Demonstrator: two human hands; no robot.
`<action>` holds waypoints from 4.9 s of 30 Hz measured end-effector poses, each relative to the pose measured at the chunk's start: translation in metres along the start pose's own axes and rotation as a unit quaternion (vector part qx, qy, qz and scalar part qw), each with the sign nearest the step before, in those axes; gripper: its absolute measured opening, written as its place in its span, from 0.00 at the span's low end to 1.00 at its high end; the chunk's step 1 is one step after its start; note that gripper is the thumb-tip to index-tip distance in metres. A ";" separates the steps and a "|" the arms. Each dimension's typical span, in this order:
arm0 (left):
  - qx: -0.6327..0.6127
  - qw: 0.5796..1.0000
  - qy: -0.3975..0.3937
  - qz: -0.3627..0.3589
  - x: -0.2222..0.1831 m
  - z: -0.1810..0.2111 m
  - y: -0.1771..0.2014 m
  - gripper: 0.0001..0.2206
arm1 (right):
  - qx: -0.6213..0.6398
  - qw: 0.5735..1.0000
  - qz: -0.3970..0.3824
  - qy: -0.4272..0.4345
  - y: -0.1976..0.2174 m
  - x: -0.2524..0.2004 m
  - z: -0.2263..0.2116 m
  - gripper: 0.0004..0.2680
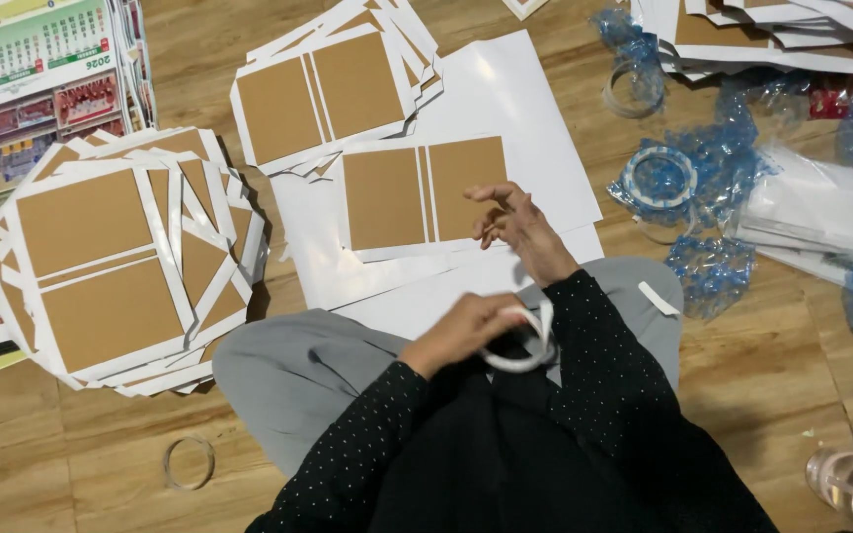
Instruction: Applying double-sided tape to pre-cut cardboard pieces for packaging assembly
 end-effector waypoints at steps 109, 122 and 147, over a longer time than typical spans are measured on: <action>0.305 0.882 0.333 0.133 -0.043 -0.235 0.177 0.11 | -0.515 0.817 0.095 -0.243 0.007 0.052 0.182 0.02; 0.383 0.817 0.410 0.135 -0.036 -0.232 0.179 0.09 | -0.534 0.818 0.037 -0.212 -0.003 0.061 0.167 0.02; 0.405 0.792 0.449 0.086 -0.033 -0.232 0.174 0.10 | -0.669 0.677 0.034 -0.304 0.185 0.042 0.070 0.09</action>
Point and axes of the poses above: each hand's wrist, its own x-axis towards the middle knuckle, its own y-axis out of the back of the hand, z = x × y, the point moved 10 cm from there along x, towards the middle knuckle, and after that the axes turned 8 degrees about x, right-handed, at the moved point
